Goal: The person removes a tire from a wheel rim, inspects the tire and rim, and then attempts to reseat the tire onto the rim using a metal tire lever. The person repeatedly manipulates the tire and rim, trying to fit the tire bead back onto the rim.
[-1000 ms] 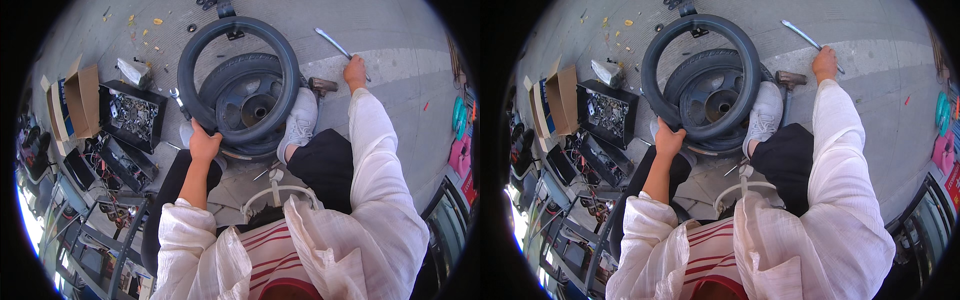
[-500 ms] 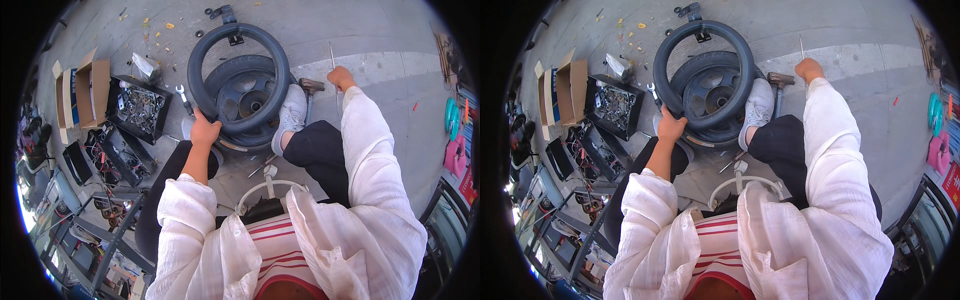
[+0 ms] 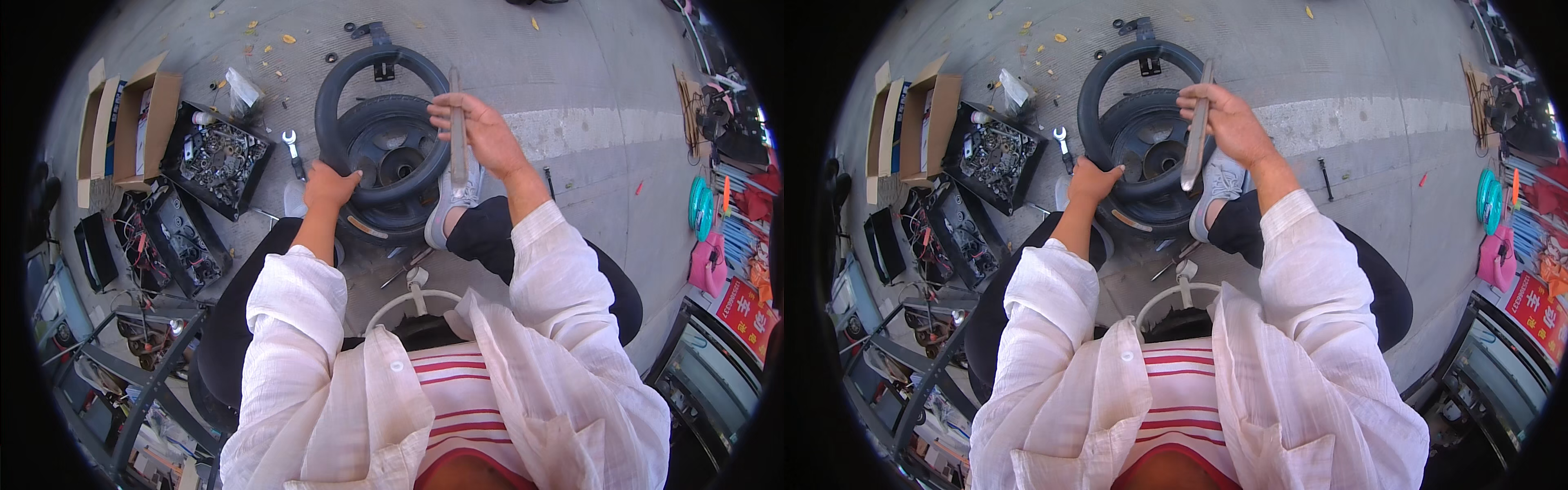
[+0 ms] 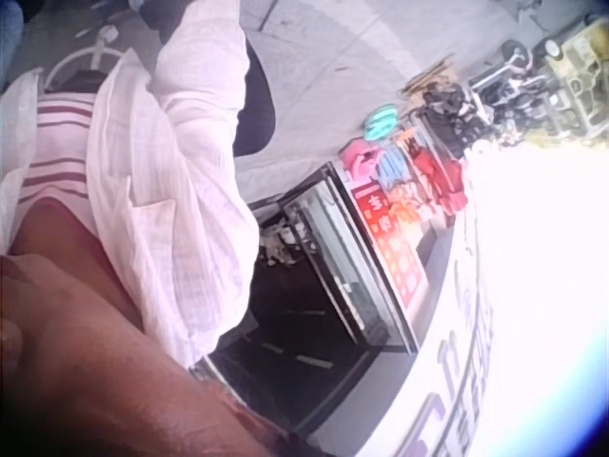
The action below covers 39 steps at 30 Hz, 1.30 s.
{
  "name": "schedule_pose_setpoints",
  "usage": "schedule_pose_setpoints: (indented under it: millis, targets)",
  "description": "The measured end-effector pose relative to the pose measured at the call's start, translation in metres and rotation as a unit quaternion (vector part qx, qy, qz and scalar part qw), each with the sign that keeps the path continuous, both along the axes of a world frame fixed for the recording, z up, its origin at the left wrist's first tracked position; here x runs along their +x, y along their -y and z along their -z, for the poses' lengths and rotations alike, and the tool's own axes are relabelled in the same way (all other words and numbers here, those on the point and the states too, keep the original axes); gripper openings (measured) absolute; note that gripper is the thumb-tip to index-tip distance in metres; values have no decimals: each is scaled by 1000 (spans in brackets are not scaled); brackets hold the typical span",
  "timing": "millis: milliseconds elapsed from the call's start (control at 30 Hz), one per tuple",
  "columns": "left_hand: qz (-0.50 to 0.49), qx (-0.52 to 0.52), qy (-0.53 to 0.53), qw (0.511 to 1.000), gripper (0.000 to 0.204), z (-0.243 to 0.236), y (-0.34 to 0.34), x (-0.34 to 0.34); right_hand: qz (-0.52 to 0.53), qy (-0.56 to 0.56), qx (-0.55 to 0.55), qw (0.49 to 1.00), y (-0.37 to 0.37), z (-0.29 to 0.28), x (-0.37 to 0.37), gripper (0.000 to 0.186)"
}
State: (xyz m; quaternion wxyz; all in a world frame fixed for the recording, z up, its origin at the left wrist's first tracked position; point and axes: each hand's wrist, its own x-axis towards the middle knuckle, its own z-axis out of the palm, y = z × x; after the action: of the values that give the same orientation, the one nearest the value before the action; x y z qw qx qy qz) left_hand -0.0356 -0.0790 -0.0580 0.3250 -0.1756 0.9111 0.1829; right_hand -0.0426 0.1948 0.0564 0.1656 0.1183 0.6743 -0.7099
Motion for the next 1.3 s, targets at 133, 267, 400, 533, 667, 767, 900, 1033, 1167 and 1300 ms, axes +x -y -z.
schedule_pose_setpoints:
  millis: [133, 267, 400, 533, 667, 767, 900, 1033, 1167, 1300]
  targets:
    - [-20, -5, -75, 997, 79, 19, 2, 14, -35, 71, -188, 979, 47, 7, 47, 36]
    - [27, 42, -101, 994, 70, 38, 28, 7, -39, 179, -260, 948, 58, 19, 74, 36]
    - [14, 65, -104, 992, 67, 34, 36, 3, -67, 227, -62, 970, 83, 21, 82, 34]
    - [-7, 111, -111, 988, 70, 41, 48, 0, -100, 206, 49, 972, 99, 20, 88, 47]
    - [-9, 109, -108, 988, 71, 44, 51, 1, -190, 178, 149, 954, 111, 18, 82, 53]
    - [-17, 125, -102, 987, 71, 46, 54, 2, -255, 162, 205, 931, 123, 9, 71, 48]
    - [-19, 133, -110, 985, 69, 53, 58, 3, -278, 236, 201, 909, 135, 7, 57, 51]
    - [-32, 157, -112, 981, 67, 52, 62, 6, -333, 271, 246, 869, 146, 5, 42, 54]
    - [-29, 162, -115, 980, 66, 49, 63, 6, -416, -44, 396, 817, 127, 51, 59, 41]
    - [-36, 171, -112, 978, 64, 53, 66, 6, -525, -66, 554, 642, 137, -14, 32, 29]
